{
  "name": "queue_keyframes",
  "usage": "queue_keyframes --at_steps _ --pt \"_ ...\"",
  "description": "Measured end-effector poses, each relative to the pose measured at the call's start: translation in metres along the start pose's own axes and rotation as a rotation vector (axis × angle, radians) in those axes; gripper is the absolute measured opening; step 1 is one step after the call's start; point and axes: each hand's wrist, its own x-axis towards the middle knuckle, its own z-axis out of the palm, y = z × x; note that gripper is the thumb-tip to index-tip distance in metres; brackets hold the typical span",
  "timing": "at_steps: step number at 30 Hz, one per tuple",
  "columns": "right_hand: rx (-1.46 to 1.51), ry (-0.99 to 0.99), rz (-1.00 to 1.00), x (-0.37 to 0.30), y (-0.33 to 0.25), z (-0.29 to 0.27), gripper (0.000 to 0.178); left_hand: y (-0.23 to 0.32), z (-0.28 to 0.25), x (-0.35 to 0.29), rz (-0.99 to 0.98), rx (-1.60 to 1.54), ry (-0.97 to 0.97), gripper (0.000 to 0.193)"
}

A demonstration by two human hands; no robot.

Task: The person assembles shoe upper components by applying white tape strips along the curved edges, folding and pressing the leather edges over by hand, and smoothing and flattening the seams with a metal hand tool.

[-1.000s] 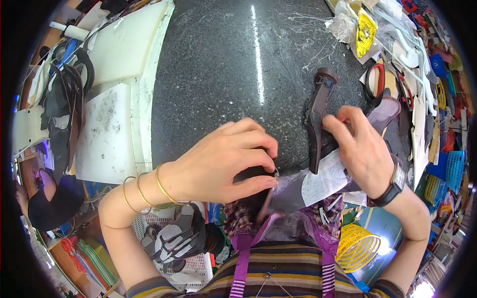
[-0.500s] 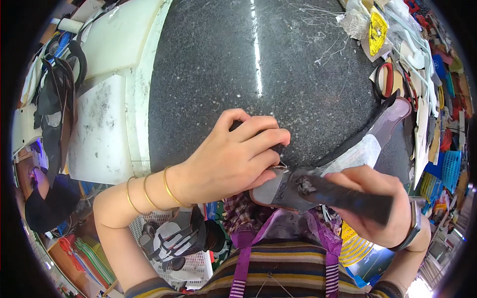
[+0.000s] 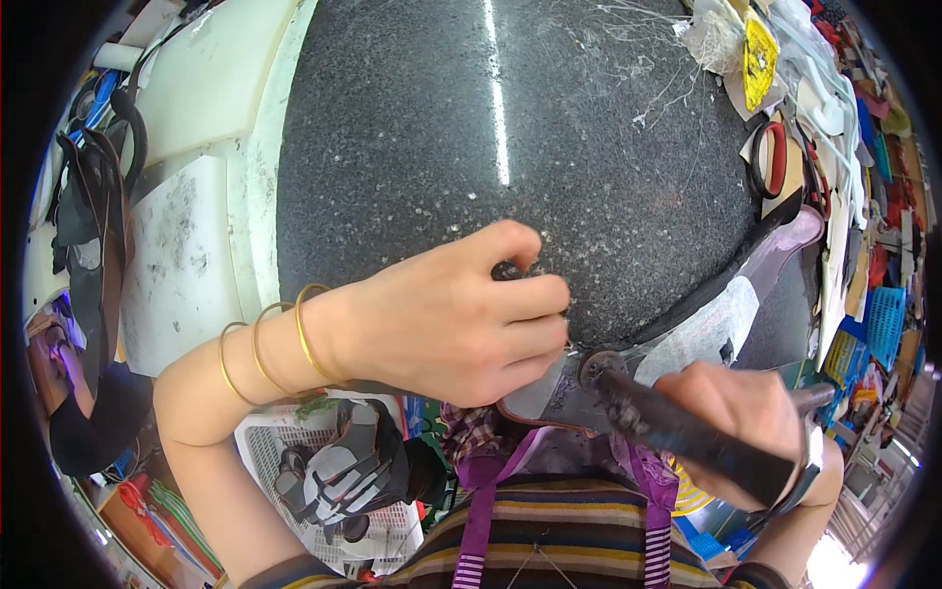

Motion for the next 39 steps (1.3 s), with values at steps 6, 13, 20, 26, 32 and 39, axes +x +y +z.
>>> queue_keyframes --at_steps 6,13,20,26,32,39 --pt "0.009 0.124 0.248 0.004 -0.007 0.004 0.025 0.001 0.013 -0.009 0.022 0.041 0.148 0.014" --pt "0.063 0.227 0.233 0.013 -0.008 0.009 0.021 0.002 0.02 -0.012 -0.011 0.032 0.213 0.018" --pt "-0.048 0.163 0.117 0.019 -0.003 0.016 0.022 0.008 0.009 -0.015 -0.188 -0.106 0.143 0.025" --pt "0.004 0.176 0.103 0.023 -0.004 0.009 0.018 0.02 0.009 -0.013 -0.44 -0.227 0.145 0.027" --pt "-0.049 0.205 0.194 0.03 -0.004 0.0 0.021 0.022 0.01 -0.017 -0.347 -0.085 0.135 0.023" --pt "-0.011 0.271 0.207 0.032 -0.013 0.005 0.02 0.023 0.01 -0.015 -0.371 -0.104 0.144 0.023"
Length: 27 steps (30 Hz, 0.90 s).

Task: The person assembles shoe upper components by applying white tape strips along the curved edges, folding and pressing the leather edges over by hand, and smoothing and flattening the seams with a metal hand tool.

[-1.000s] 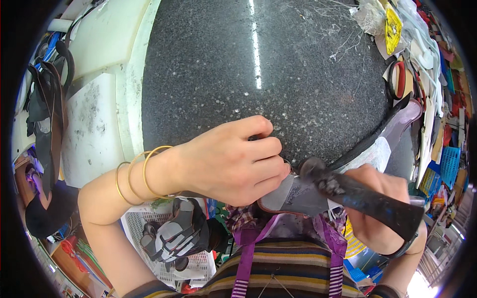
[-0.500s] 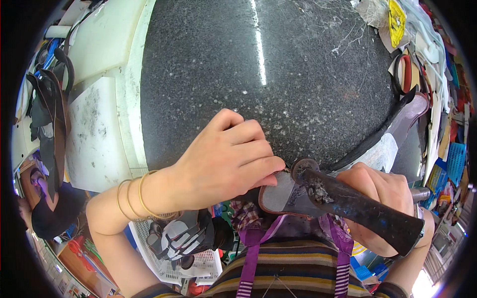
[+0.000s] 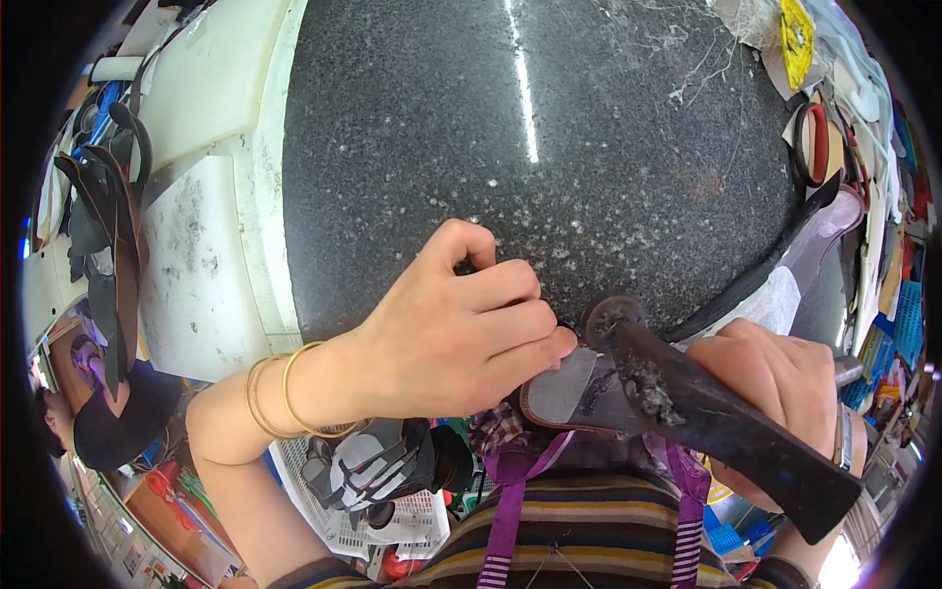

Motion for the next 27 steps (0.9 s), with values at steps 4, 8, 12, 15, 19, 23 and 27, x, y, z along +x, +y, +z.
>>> queue_keyframes --at_steps 4,8,12,15,19,23,27 --pt "-0.004 -0.069 -0.036 0.001 0.006 0.009 0.017 0.0 0.003 -0.009 -0.06 -0.029 0.012 0.028" --pt "0.008 -0.097 0.069 -0.002 -0.004 0.005 0.014 0.001 0.003 -0.006 -0.074 -0.074 0.022 0.03" --pt "-0.049 -0.084 0.054 -0.006 -0.003 0.007 0.013 0.005 -0.003 -0.003 -0.022 -0.002 -0.019 0.028" --pt "-0.046 -0.105 0.126 0.004 0.004 -0.005 0.015 0.013 -0.006 -0.005 0.077 0.183 -0.057 0.025" --pt "-0.068 -0.367 0.118 -0.003 0.002 -0.002 0.018 0.018 -0.007 -0.001 0.134 0.295 -0.068 0.015" --pt "0.026 0.003 0.05 -0.001 0.003 -0.001 0.019 0.017 -0.007 0.0 0.184 0.344 -0.067 0.01" --pt "0.045 -0.086 -0.049 -0.002 0.009 0.007 0.016 0.022 -0.003 -0.003 0.219 0.435 -0.039 0.016"
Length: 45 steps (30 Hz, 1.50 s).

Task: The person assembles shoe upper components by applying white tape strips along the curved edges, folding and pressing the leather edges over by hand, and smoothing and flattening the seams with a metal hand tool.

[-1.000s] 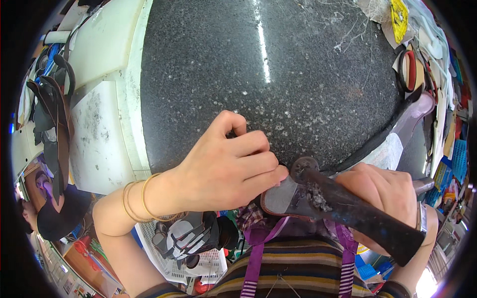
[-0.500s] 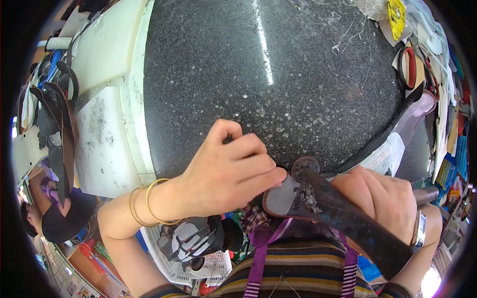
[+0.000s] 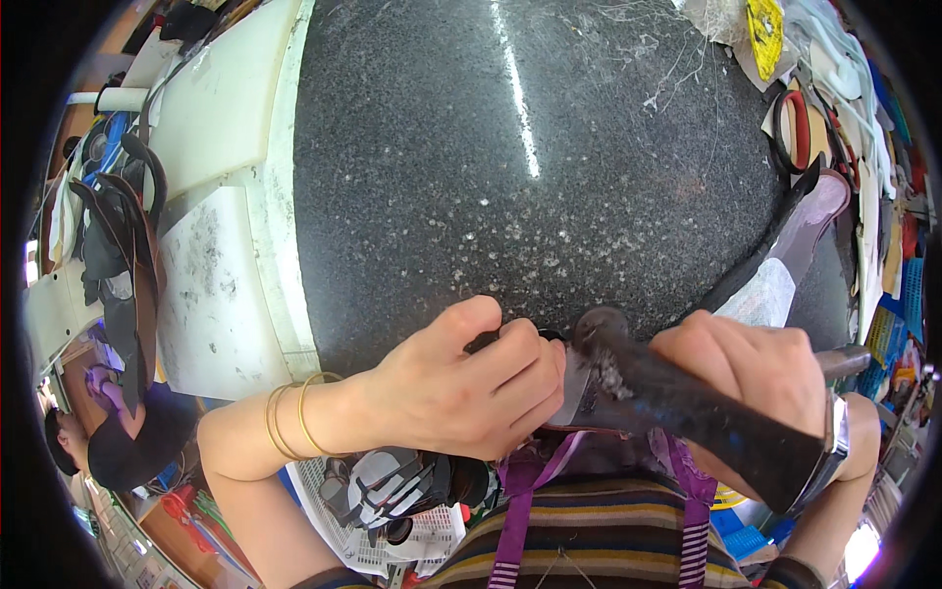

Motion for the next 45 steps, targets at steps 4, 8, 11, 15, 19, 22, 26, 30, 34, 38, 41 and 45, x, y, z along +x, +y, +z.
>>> queue_keyframes --at_steps 4,8,11,15,19,22,26,30,34,38,41,45 --pt "-0.087 -0.036 -0.046 0.004 -0.012 0.001 0.02 0.0 -0.009 0.0 0.031 0.025 -0.029 0.02" --pt "-0.119 -0.08 -0.035 0.001 -0.014 -0.013 0.021 0.012 -0.012 0.004 0.027 -0.199 0.005 0.024" --pt "-0.088 -0.057 -0.099 0.006 -0.007 -0.01 0.017 0.039 -0.005 -0.012 -0.093 -0.271 0.025 0.028" --pt "-0.182 0.128 -0.12 0.025 -0.007 -0.015 0.027 0.045 -0.007 -0.02 -0.166 -0.18 -0.046 0.027" --pt "-0.083 -0.068 -0.077 -0.002 -0.011 -0.002 0.032 0.048 -0.013 -0.015 -0.13 -0.225 -0.06 0.029" --pt "-0.134 -0.001 -0.165 0.01 -0.003 -0.007 0.031 0.055 -0.011 -0.018 -0.151 -0.147 -0.087 0.029" --pt "-0.165 -0.159 -0.264 -0.004 -0.004 0.002 0.032 0.052 -0.014 -0.01 -0.139 -0.122 -0.114 0.03" --pt "-0.09 0.296 -0.362 -0.025 0.036 -0.023 0.037 0.007 -0.042 -0.031 -0.242 -0.1 0.11 0.033" --pt "-0.543 0.57 0.079 -0.085 0.1 -0.044 0.041 -0.027 -0.057 -0.02 -0.361 0.116 -0.078 0.034" --pt "-0.707 0.581 0.18 -0.12 0.181 -0.044 0.034 0.018 -0.016 0.058 -0.193 -0.209 0.116 0.033" --pt "-0.636 0.626 -0.1 -0.074 0.117 -0.038 0.018 0.017 -0.002 0.06 -0.09 0.025 0.016 0.034" --pt "-0.441 0.316 -0.615 -0.058 0.076 0.016 0.034 0.02 -0.001 0.084 -0.192 -0.028 0.117 0.032"
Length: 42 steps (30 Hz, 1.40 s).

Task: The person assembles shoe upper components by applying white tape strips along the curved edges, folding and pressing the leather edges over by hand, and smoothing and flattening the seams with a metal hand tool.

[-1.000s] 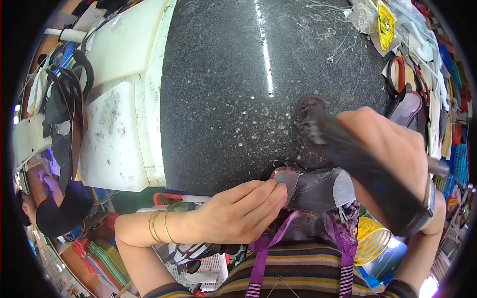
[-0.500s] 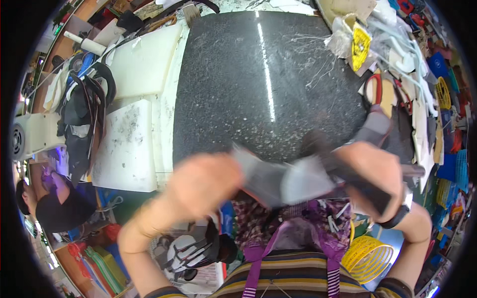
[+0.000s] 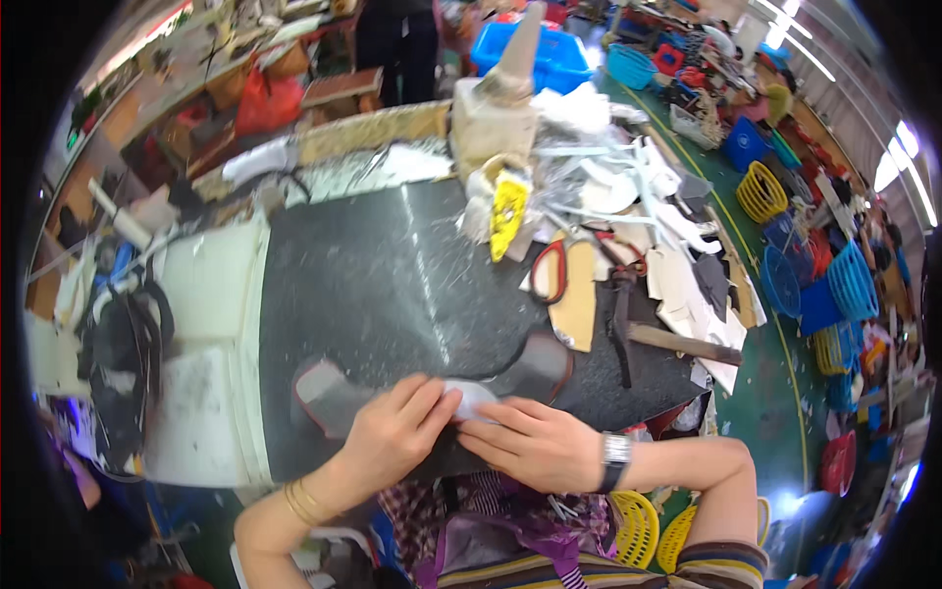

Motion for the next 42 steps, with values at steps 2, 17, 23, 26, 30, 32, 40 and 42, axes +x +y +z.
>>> queue_keyframes --at_steps 2,17,23,26,30,32,40,42 --pt "-0.165 0.024 -0.032 0.003 0.008 0.009 0.034 0.006 0.0 -0.017 -0.094 -0.063 -0.093 0.03" --pt "-0.487 0.626 0.974 -0.003 0.31 -0.082 0.029 0.01 0.01 0.008 -0.044 -0.026 -0.201 0.032" --pt "-0.611 0.405 0.846 -0.044 0.309 -0.075 0.019 -0.042 -0.031 0.131 0.022 -0.118 0.049 0.017" --pt "-0.586 0.56 0.491 -0.022 0.27 -0.092 0.025 -0.087 0.016 0.23 0.043 0.063 0.204 0.033" --pt "-0.632 0.638 0.296 -0.006 0.245 -0.114 0.035 -0.109 0.058 0.305 -0.389 -0.374 0.057 0.045" --pt "-0.66 0.639 0.273 -0.009 0.246 -0.122 0.036 -0.113 0.051 0.312 -0.441 -0.844 -0.228 0.036" --pt "-0.765 0.276 0.797 -0.067 0.304 -0.121 0.037 -0.144 -0.049 0.256 -0.574 -0.932 -0.067 0.021" --pt "-0.692 0.37 0.681 -0.054 0.284 -0.119 0.042 -0.128 -0.067 0.233 -0.549 -0.977 0.005 0.019"
